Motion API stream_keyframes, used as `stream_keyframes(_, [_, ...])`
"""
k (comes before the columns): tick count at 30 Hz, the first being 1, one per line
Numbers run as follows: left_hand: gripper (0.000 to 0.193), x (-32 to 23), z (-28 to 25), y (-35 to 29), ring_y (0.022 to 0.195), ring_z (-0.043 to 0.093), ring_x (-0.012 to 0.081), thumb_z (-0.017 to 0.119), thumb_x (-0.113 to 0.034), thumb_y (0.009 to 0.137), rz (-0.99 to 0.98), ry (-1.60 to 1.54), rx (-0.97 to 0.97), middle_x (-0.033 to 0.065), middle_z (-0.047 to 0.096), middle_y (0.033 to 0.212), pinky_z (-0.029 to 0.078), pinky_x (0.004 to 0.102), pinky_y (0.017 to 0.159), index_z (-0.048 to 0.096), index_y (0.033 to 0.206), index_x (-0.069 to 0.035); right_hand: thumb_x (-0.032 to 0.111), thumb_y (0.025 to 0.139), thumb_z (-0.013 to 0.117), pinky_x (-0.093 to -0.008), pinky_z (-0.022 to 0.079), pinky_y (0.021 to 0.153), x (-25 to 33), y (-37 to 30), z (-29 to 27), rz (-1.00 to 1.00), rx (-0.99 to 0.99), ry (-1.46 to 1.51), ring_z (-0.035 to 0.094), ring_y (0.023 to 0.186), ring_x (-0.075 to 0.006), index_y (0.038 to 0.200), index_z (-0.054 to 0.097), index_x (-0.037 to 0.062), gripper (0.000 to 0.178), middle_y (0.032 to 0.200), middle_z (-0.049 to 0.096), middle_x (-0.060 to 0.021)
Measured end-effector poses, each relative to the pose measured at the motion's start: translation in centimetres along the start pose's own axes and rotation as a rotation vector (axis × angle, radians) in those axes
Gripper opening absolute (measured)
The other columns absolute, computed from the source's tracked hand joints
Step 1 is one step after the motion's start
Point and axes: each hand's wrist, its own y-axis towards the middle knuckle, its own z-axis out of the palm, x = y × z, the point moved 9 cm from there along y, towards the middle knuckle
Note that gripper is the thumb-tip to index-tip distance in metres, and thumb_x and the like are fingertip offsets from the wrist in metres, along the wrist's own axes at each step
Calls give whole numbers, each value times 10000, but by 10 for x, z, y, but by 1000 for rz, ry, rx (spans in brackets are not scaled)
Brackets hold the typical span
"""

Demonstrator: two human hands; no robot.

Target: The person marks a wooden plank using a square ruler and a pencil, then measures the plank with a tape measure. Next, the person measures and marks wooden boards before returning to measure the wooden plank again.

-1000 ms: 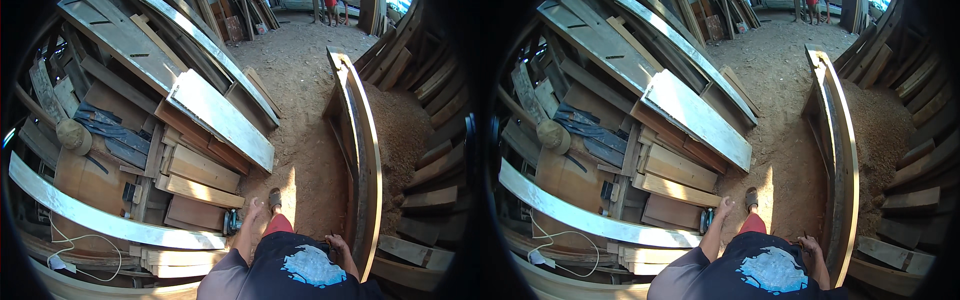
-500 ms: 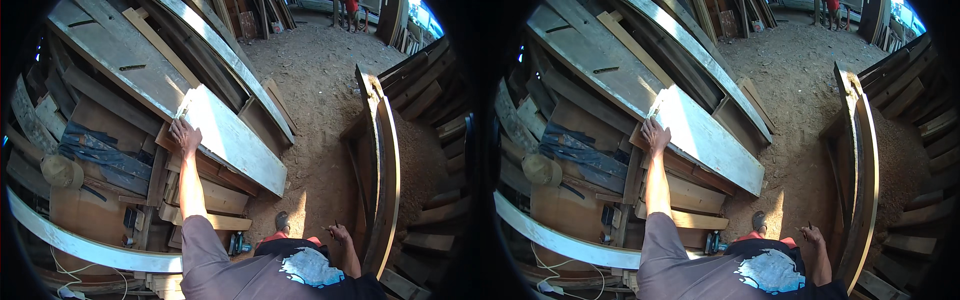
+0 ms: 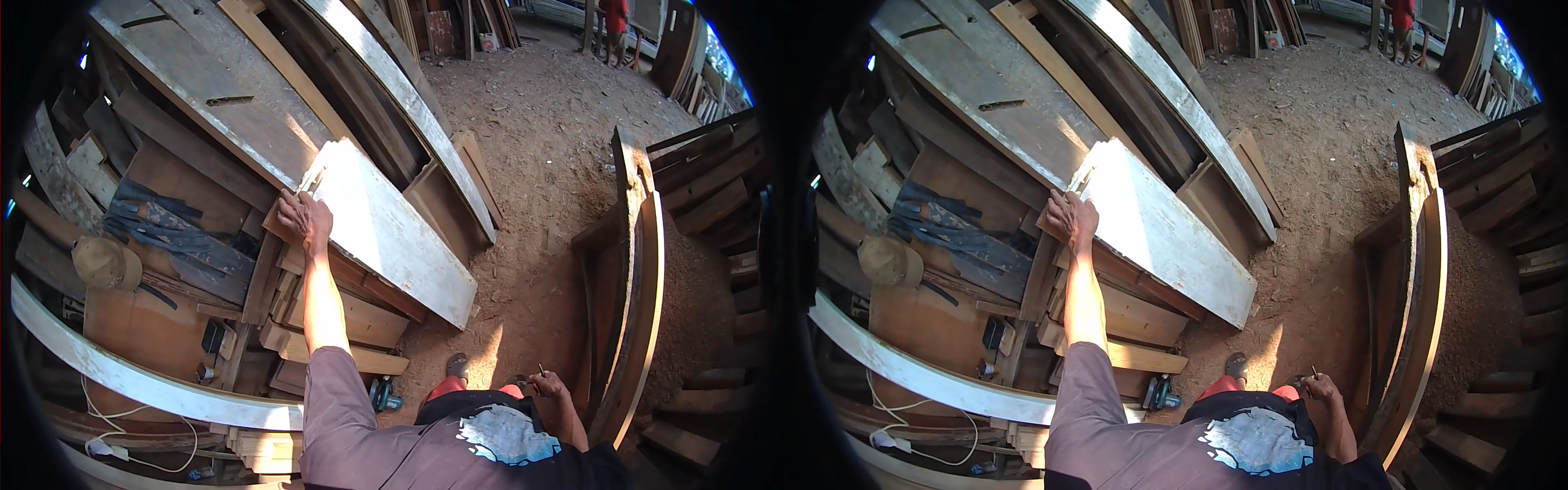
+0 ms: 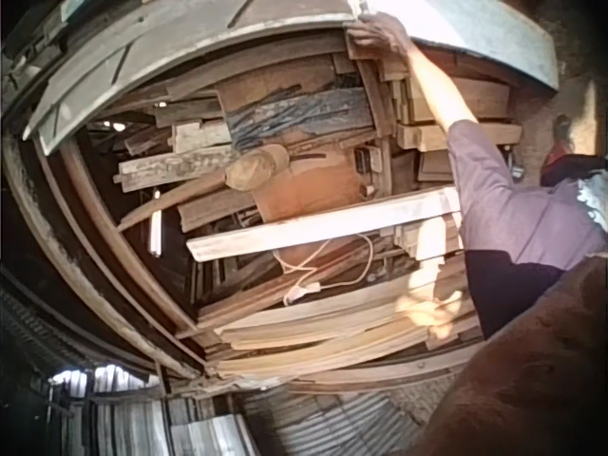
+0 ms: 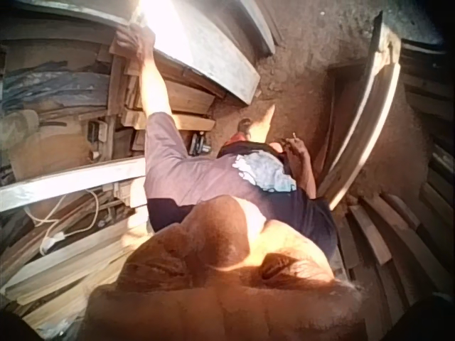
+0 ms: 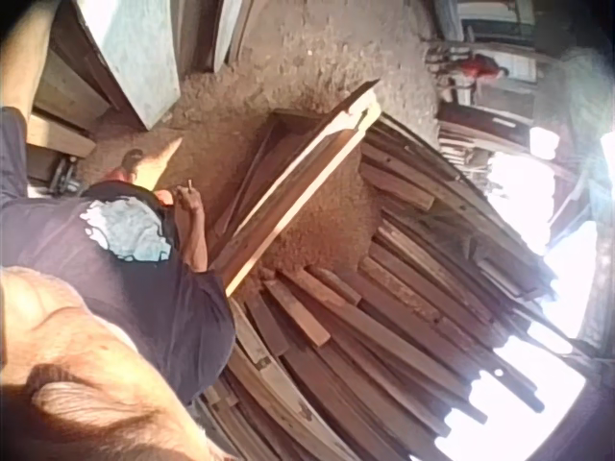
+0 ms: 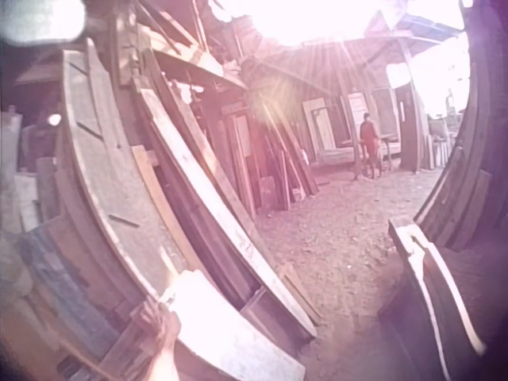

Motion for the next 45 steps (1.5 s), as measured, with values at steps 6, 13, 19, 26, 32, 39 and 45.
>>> stream_keyframes(6, [424, 15, -13, -26, 1422, 311, 445, 744, -268, 858, 68, -20, -153, 307, 351, 1532, 275, 620, 1111, 594, 1160, -10, 335, 917, 682, -341, 416, 519, 57, 9, -24, -111, -53, -41, 554, 574, -136, 782, 621, 48, 323, 617, 583, -35])
stream_keyframes(13, [321, 53, -20, -27, 1222, 482, 402, 736, -258, 887, 101, 130, -104, 143, 548, 1340, 398, 575, 965, 604, 1149, -129, 416, 938, 675, -324, 413, 522, 128, 7, -35, -317, -46, 94, 495, 564, -116, 751, 533, 85, 406, 644, 529, 5])
stream_keyframes(19, [504, 25, 2, -53, 1150, 532, 413, 671, -140, 867, 202, 307, -116, 185, 493, 1410, 442, 546, 945, 506, 1332, -36, 432, 961, 632, -313, 408, 556, 86, 2, -14, -241, 51, 177, 479, 597, -104, 835, 563, 83, 378, 686, 535, 13])
stream_keyframes(26, [564, 24, 4, -54, 1171, 542, 452, 690, -253, 840, 170, 288, -3, 205, 522, 1404, 476, 563, 946, 537, 1314, 12, 464, 902, 656, -306, 423, 541, 17, 12, -1, -115, 145, 282, 529, 606, -131, 836, 612, 59, 412, 684, 568, -15])
stream_keyframes(32, [544, 28, 3, -43, 1185, 539, 451, 687, -319, 847, 111, 320, 74, 220, 546, 1355, 492, 560, 946, 564, 1262, 11, 451, 892, 674, -322, 429, 577, 1, 22, -7, -123, 160, 284, 534, 660, -131, 919, 593, 56, 404, 730, 569, -17])
stream_keyframes(39, [546, 22, 2, -40, 1192, 529, 450, 700, -325, 861, 139, 346, 152, 251, 525, 1356, 487, 561, 961, 547, 1254, 23, 405, 922, 686, -300, 425, 570, 60, 23, -15, -216, 165, 219, 516, 672, -114, 1031, 561, 65, 379, 775, 557, -13])
stream_keyframes(45, [503, 38, -12, -36, 1173, 522, 452, 701, -336, 858, 92, 203, 29, 250, 530, 1300, 460, 568, 946, 561, 1201, 5, 511, 885, 698, -367, 490, 704, 139, 38, 0, -260, 103, 8, 597, 780, -187, 1092, 571, 2, 564, 834, 616, -89])
